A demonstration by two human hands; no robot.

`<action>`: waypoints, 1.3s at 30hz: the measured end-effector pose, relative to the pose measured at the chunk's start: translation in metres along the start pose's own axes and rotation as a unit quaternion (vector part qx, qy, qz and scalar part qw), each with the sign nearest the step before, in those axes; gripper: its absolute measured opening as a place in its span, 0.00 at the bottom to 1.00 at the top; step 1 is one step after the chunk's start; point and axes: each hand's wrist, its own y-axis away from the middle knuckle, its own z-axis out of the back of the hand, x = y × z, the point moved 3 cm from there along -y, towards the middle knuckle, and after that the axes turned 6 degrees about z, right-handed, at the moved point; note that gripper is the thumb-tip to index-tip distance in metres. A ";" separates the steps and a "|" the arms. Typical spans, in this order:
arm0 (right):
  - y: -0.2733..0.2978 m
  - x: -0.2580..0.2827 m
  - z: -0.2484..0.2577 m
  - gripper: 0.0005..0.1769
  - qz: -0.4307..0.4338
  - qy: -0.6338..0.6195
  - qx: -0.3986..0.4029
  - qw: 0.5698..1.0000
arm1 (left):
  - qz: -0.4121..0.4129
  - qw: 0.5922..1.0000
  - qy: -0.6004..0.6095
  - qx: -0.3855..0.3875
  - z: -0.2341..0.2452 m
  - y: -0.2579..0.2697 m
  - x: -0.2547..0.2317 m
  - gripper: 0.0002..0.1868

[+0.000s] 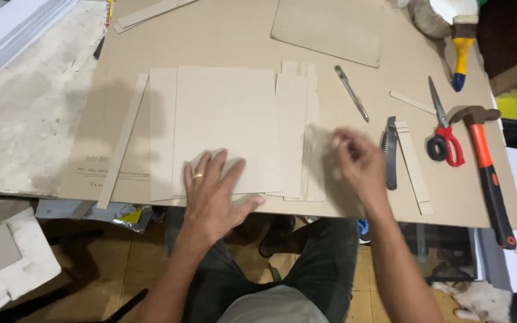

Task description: The person aligns a stack of printed pages with a cardboard cover, uses a pen to mark the spine, and then writes on the cover. They then place the assembled book aside and begin aligning a separate stack of cardboard pieces.

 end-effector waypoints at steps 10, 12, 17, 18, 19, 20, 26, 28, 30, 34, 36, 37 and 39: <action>0.029 0.039 -0.035 0.37 -0.345 -0.438 -0.012 0.830 | 0.005 0.999 0.004 -0.050 -0.012 0.003 -0.006 0.37; 0.027 0.032 -0.044 0.39 -0.339 -0.427 -0.019 0.838 | 0.000 0.998 0.008 -0.055 -0.012 0.003 -0.008 0.37; 0.021 0.020 -0.062 0.40 -0.222 -0.320 0.037 0.920 | -0.015 0.997 0.053 -0.052 -0.003 0.003 0.000 0.41; 0.022 0.004 -0.072 0.40 -0.219 -0.323 0.046 0.920 | -0.006 0.997 0.051 -0.056 0.007 0.004 0.005 0.41; 0.021 -0.012 -0.083 0.39 -0.226 -0.348 0.019 0.910 | 0.020 0.992 0.099 -0.070 0.019 0.005 0.012 0.38; 0.020 -0.028 -0.094 0.38 -0.233 -0.372 -0.007 0.898 | 0.045 0.984 0.147 -0.085 0.031 0.006 0.018 0.36; 0.014 -0.015 -0.093 0.34 -0.213 -0.420 -0.018 0.882 | 0.179 0.967 0.154 -0.097 0.065 0.004 0.058 0.58; 0.013 0.021 -0.085 0.35 -0.207 -0.440 -0.025 0.873 | 0.201 0.967 0.137 -0.070 0.069 -0.002 0.055 0.63; 0.012 0.040 -0.084 0.36 -0.202 -0.457 -0.040 0.865 | 0.215 0.968 0.122 -0.040 0.069 -0.009 0.060 0.67; 0.023 0.048 -0.082 0.38 -0.204 -0.456 -0.046 0.865 | 0.176 0.977 0.115 -0.032 0.055 -0.014 0.072 0.71; 0.028 0.047 -0.076 0.38 -0.193 -0.472 -0.052 0.859 | 0.162 0.975 0.139 -0.054 0.062 -0.012 0.066 0.71; 0.031 0.042 -0.074 0.38 -0.183 -0.484 -0.036 0.855 | 0.200 0.959 0.192 -0.052 0.067 -0.009 0.059 0.70; 0.036 0.035 -0.070 0.38 -0.175 -0.494 -0.023 0.851 | 0.236 0.939 0.244 -0.047 0.078 -0.007 0.040 0.69</action>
